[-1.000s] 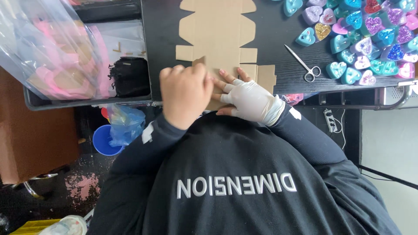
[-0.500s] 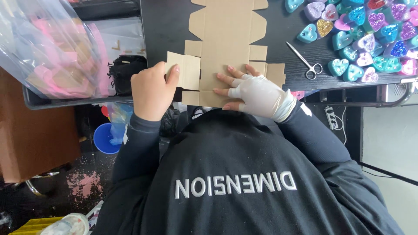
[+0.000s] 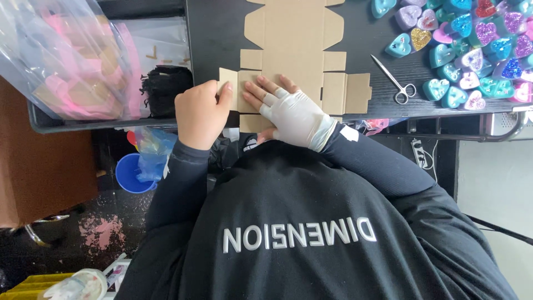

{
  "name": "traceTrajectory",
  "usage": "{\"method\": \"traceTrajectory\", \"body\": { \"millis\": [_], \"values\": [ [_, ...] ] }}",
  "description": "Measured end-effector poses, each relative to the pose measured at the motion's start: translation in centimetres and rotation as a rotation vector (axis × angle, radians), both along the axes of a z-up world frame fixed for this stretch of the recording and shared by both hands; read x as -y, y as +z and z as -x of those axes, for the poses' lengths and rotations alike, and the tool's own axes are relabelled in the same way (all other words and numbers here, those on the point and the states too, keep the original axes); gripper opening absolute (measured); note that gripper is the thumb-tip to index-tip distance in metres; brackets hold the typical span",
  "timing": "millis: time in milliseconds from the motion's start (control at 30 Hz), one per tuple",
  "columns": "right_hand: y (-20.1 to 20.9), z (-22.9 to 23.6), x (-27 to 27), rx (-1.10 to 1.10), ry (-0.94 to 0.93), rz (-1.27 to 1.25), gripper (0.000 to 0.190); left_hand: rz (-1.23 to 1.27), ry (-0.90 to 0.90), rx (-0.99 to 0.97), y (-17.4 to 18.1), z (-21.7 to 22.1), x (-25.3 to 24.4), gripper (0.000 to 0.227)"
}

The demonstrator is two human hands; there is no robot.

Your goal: Assembling a cardboard gift box and placing heart-shaped products inside.

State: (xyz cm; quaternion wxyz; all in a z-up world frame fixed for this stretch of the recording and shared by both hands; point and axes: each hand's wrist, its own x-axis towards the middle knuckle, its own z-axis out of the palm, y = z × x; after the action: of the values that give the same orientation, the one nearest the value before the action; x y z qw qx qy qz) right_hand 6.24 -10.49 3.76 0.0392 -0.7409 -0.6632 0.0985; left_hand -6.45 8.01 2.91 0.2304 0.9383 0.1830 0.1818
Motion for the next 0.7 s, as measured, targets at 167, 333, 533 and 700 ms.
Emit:
{"method": "traceTrajectory", "body": {
  "millis": [167,333,533,700],
  "values": [
    [0.3,0.2,-0.1,0.019,-0.001,0.014,0.111,0.113,-0.008,0.048,0.3,-0.4,0.3,0.042],
    [0.0,0.2,-0.1,0.018,-0.015,0.014,0.110,0.069,-0.065,0.055,0.8,-0.9,0.4,0.043],
    [0.1,0.4,-0.3,-0.005,-0.027,0.021,0.110,-0.006,-0.152,0.206,1.0,-1.6,0.9,0.034],
    [0.6,0.6,-0.7,0.015,-0.025,0.083,0.113,-0.154,-0.149,0.196,1.1,-2.0,1.2,0.032]
  ]
}}
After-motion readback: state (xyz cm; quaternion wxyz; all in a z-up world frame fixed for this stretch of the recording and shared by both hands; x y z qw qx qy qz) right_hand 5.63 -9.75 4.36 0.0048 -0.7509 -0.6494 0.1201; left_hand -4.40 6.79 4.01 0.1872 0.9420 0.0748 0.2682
